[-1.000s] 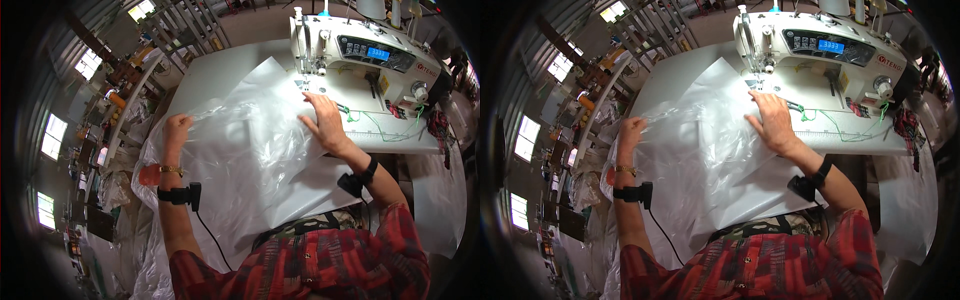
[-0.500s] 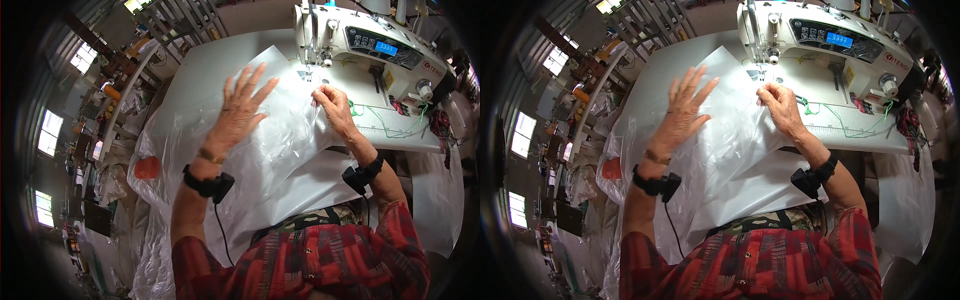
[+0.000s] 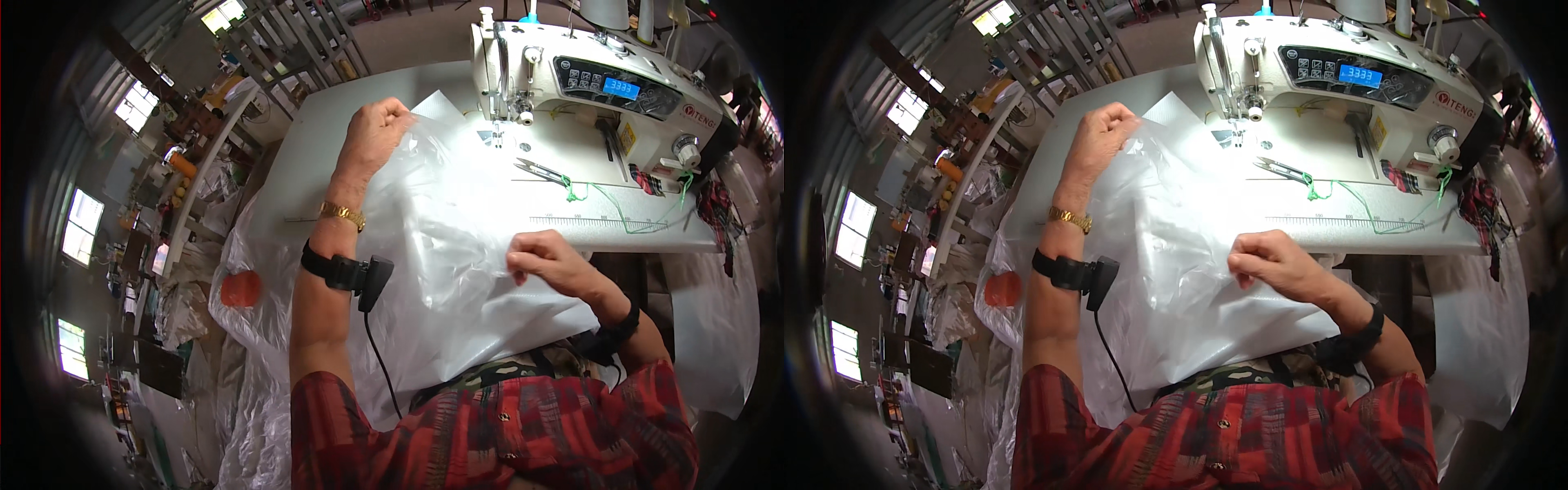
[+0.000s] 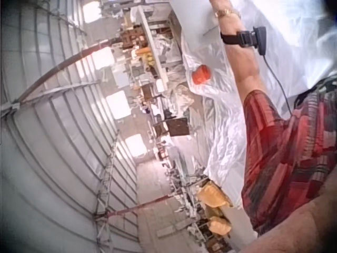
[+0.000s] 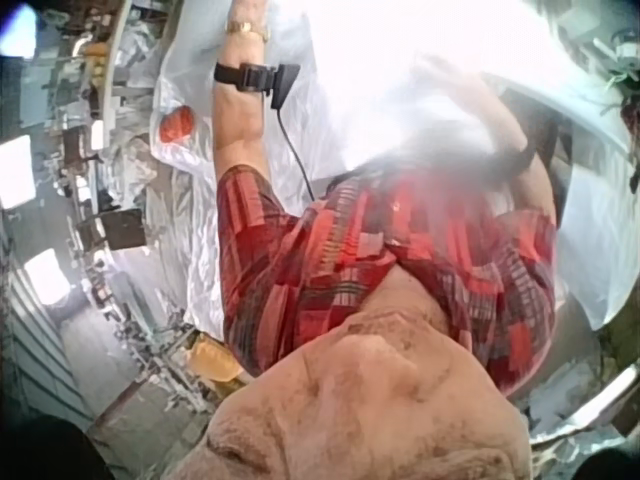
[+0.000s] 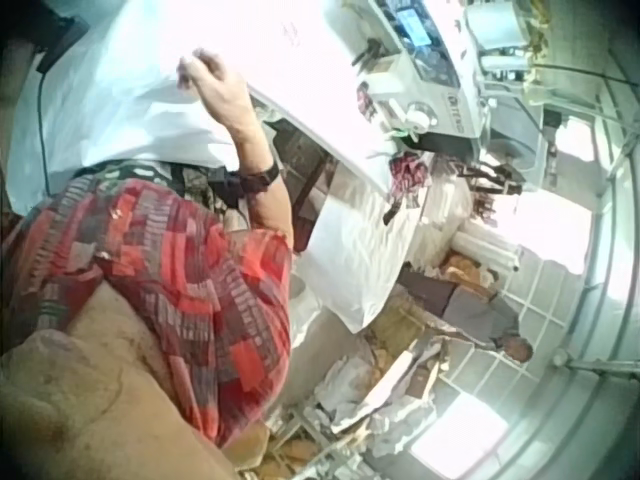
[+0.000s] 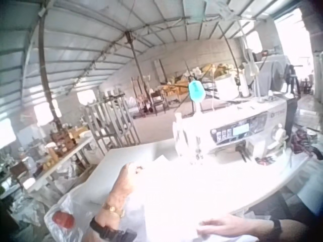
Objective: Sewing together large sheets of white plastic material using an industrial sewing machine.
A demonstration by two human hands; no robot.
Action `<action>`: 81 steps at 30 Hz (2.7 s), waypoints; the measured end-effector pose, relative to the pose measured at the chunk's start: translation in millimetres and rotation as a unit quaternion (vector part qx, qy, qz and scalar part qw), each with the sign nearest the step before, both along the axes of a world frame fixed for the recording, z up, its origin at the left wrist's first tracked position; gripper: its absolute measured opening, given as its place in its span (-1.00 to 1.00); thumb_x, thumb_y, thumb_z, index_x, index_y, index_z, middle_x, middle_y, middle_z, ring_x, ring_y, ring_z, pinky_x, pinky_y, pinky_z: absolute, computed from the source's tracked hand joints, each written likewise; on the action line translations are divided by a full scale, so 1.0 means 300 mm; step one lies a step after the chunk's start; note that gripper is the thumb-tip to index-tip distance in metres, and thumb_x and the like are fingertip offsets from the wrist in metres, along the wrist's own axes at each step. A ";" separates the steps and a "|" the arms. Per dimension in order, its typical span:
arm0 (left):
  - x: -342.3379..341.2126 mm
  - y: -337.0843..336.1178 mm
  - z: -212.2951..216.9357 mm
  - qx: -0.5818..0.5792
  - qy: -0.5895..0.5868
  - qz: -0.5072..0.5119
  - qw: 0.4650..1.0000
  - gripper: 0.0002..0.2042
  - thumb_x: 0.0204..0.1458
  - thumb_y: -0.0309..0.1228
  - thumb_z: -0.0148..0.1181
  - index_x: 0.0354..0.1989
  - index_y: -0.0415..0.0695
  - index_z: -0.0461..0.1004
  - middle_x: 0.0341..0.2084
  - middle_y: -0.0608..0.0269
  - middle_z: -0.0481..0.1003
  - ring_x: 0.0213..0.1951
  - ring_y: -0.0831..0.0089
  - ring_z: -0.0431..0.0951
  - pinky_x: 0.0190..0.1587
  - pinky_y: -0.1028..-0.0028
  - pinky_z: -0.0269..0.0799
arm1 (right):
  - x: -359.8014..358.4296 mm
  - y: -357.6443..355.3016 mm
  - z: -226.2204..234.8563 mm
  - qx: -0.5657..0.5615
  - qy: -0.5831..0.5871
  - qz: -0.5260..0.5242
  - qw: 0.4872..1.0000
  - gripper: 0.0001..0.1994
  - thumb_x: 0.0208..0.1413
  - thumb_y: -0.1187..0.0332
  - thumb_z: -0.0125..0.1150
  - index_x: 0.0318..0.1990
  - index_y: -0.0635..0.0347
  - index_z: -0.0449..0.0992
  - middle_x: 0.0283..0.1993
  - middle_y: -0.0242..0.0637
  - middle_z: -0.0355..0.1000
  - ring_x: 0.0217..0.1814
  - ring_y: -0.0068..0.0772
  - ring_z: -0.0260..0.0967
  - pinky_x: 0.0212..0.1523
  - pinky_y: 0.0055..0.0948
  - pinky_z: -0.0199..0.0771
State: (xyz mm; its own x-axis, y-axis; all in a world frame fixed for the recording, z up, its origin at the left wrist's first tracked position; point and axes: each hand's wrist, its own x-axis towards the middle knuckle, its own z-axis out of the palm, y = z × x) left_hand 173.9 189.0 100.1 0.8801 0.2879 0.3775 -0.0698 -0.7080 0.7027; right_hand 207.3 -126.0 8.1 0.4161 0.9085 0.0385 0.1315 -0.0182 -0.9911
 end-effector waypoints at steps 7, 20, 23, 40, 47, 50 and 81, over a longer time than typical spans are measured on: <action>0.156 0.056 -0.110 0.240 -0.031 0.177 0.954 -0.86 -0.09 -0.30 0.27 -0.47 -0.08 0.62 -0.56 0.13 0.57 -0.42 0.10 0.57 -0.27 0.26 0.47 | 0.088 0.039 -0.039 0.041 -0.435 -0.178 0.882 -0.89 0.03 0.41 0.20 -0.39 0.28 0.47 0.15 -0.13 0.37 0.20 -0.11 0.22 0.22 -0.18 0.14; 0.151 0.101 -0.124 -0.105 0.049 0.069 0.991 -0.75 -0.04 -0.34 0.36 -0.63 -0.19 0.48 -0.71 0.53 0.33 -0.58 0.69 0.25 -0.49 0.58 0.16 | 0.134 0.028 -0.094 0.038 -0.367 -0.191 0.909 -0.90 -0.03 0.42 0.26 -0.44 0.21 0.45 -0.04 -0.18 0.49 0.22 -0.11 0.29 0.22 -0.16 0.14; 0.095 0.061 -0.060 -0.166 0.034 0.040 0.985 -0.80 0.03 -0.42 0.32 -0.58 -0.16 0.48 -0.66 0.57 0.35 -0.56 0.76 0.24 -0.49 0.67 0.12 | 0.141 -0.013 -0.065 0.035 -0.320 -0.142 0.936 -0.88 -0.03 0.41 0.26 -0.35 0.19 0.45 0.00 -0.19 0.48 0.21 -0.13 0.31 0.25 -0.21 0.14; -0.099 -0.282 0.076 -0.175 -0.046 -0.090 0.979 -0.87 0.08 -0.54 0.27 -0.48 -0.14 0.45 -0.54 0.52 0.44 -0.47 0.79 0.36 -0.39 0.72 0.27 | 0.220 0.150 0.288 0.063 -0.191 -0.187 0.962 -0.44 0.03 -0.14 0.30 -0.49 0.31 0.44 -0.58 -0.40 0.24 -0.47 -0.57 0.10 -0.44 -0.43 0.17; -0.088 -0.265 0.041 -0.138 -0.038 -0.122 0.982 -0.86 0.02 -0.57 0.31 -0.43 -0.16 0.43 -0.52 0.51 0.43 -0.45 0.77 0.36 -0.36 0.71 0.30 | 0.206 0.222 0.275 0.202 -0.168 -0.215 0.940 -0.71 0.22 0.21 0.16 -0.30 0.33 0.56 -0.54 -0.42 0.41 -0.45 -0.71 0.24 -0.42 -0.54 0.33; -0.093 -0.265 0.038 -0.165 -0.062 -0.161 0.971 -0.74 0.00 -0.50 0.37 -0.19 -0.20 0.43 -0.37 0.37 0.51 -0.30 0.70 0.47 -0.21 0.68 0.40 | 0.186 0.222 0.279 0.201 -0.188 -0.218 0.936 -0.69 0.24 0.20 0.16 -0.36 0.31 0.55 -0.59 -0.47 0.37 -0.53 -0.75 0.21 -0.48 -0.57 0.29; -0.075 -0.319 -0.020 -0.301 -0.048 -0.168 0.938 -0.87 0.17 -0.44 0.22 -0.39 -0.23 0.56 -0.45 0.49 0.50 -0.41 0.80 0.38 -0.35 0.74 0.28 | -0.007 0.121 0.156 0.139 -0.285 -0.247 0.916 -0.82 0.19 0.41 0.21 -0.37 0.37 0.44 -0.61 -0.41 0.18 -0.57 -0.66 0.03 -0.54 -0.55 0.17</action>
State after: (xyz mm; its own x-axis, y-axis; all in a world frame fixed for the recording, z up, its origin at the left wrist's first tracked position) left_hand 151.5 93.4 94.2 0.9293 0.1872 0.3185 -0.3018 -0.1124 0.9467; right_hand 205.2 -89.7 54.8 0.6143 0.5359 0.5792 0.6726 0.0281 -0.7395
